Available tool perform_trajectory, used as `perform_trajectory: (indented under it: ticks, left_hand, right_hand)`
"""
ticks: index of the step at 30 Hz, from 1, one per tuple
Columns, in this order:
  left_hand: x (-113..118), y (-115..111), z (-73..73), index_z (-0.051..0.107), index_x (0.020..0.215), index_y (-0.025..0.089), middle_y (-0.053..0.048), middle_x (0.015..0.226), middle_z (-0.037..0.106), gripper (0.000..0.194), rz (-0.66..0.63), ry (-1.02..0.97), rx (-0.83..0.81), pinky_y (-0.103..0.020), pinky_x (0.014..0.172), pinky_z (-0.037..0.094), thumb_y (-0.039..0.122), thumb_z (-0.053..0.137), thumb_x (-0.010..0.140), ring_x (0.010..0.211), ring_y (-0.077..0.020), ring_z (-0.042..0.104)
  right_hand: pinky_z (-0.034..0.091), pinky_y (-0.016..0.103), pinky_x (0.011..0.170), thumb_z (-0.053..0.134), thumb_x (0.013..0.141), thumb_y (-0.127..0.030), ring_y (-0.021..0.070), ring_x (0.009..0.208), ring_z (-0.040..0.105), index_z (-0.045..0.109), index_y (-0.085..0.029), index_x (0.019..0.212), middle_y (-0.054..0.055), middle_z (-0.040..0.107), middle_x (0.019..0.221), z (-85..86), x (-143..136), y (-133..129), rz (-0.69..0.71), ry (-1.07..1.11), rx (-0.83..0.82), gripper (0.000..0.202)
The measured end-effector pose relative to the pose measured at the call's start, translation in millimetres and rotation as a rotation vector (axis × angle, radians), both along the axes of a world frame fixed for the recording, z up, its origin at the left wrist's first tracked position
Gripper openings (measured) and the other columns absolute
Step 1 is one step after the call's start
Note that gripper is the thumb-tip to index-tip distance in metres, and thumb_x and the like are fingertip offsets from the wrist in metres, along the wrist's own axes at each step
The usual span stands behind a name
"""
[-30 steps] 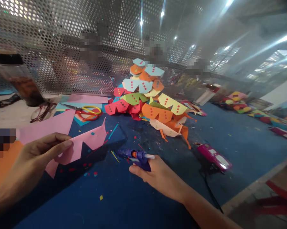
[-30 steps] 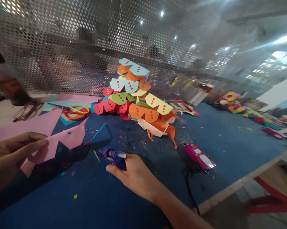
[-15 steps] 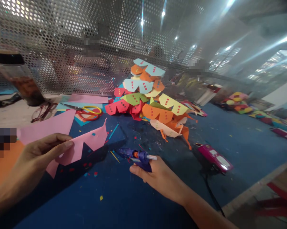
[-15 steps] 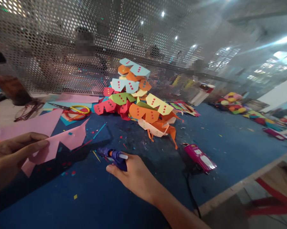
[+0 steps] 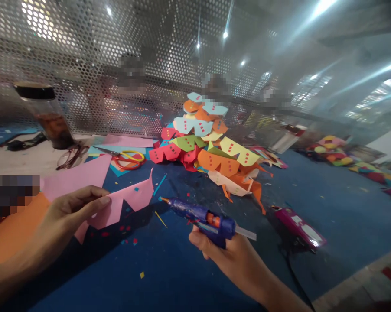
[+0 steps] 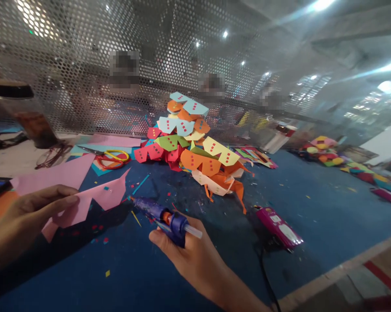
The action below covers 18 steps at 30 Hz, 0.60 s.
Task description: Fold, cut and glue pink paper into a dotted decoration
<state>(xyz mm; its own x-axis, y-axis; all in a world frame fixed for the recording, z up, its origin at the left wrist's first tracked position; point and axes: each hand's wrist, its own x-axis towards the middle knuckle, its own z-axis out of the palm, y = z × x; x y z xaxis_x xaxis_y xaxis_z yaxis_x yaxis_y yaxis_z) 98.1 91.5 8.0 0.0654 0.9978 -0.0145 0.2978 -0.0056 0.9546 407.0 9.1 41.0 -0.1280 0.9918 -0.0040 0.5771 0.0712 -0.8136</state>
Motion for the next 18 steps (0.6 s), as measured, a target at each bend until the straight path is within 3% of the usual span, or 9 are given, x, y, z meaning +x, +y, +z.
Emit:
perform_trajectory:
  ticks: [7, 18]
  left_hand:
    - [-3.4, -1.5, -5.3, 0.069, 0.078, 0.022, 0.004, 0.06, 0.057, 0.038, -0.076, -0.063, -0.034, -0.022, 0.057, 0.04, 0.06, 0.071, 0.082, 0.059, -0.0126, 0.049]
    - [-3.1, -3.4, -11.5, 0.07, 0.078, 0.024, 0.005, 0.059, 0.055, 0.038, -0.086, -0.087, -0.034, -0.02, 0.053, 0.039, 0.061, 0.07, 0.082, 0.056, -0.012, 0.049]
  right_hand:
    - [0.054, 0.022, 0.053, 0.062, 0.089, -0.053, 0.0151, 0.062, 0.061, 0.062, -0.023, 0.079, 0.0, 0.062, 0.07, 7.5, -21.5, 1.5, -0.023, 0.024, 0.133, 0.031]
    - [0.05, 0.022, 0.043, 0.057, 0.092, -0.057, 0.0142, 0.051, 0.054, 0.062, -0.026, 0.072, -0.001, 0.056, 0.06, -12.0, -28.7, 7.2, -0.058, -0.042, 0.304, 0.037]
